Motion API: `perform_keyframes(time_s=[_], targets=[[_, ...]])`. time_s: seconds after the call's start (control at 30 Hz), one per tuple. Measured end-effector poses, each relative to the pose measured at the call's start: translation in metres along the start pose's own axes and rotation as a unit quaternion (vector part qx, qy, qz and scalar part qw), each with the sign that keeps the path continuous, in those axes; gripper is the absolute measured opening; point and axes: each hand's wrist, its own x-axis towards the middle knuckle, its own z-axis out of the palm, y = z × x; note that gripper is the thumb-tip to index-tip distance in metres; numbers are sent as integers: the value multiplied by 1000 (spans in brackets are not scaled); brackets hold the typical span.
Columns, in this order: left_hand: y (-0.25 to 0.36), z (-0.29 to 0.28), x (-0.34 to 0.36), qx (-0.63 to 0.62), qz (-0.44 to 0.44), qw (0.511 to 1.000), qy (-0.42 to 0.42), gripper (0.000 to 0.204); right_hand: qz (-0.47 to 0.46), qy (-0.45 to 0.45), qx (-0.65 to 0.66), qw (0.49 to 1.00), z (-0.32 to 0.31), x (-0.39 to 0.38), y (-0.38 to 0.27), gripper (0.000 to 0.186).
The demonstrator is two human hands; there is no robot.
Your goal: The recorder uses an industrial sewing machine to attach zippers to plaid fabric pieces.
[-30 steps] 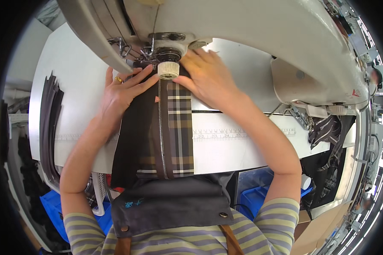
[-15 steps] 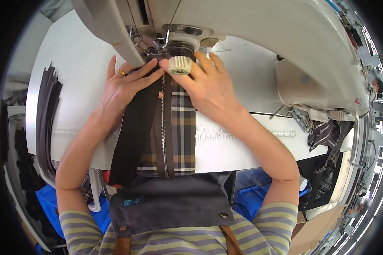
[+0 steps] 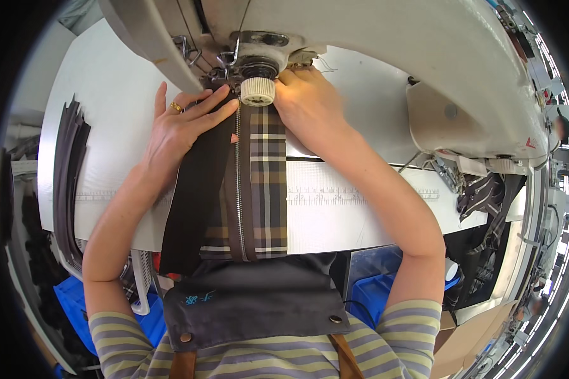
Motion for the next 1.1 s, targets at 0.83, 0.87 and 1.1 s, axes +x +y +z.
perform_keyframes(time_s=[0.83, 0.87, 1.1], targets=[[2, -8, -2, -6, 4, 1000, -18, 65, 177, -18, 150, 973, -12, -11, -6, 13], [2, -7, -1, -18, 3, 1000, 2, 66, 173, -17, 158, 972, -12, -11, -5, 14], [-2, -4, -3, 14, 18, 1000, -17, 68, 179, -18, 133, 975, -17, -14, -8, 14]])
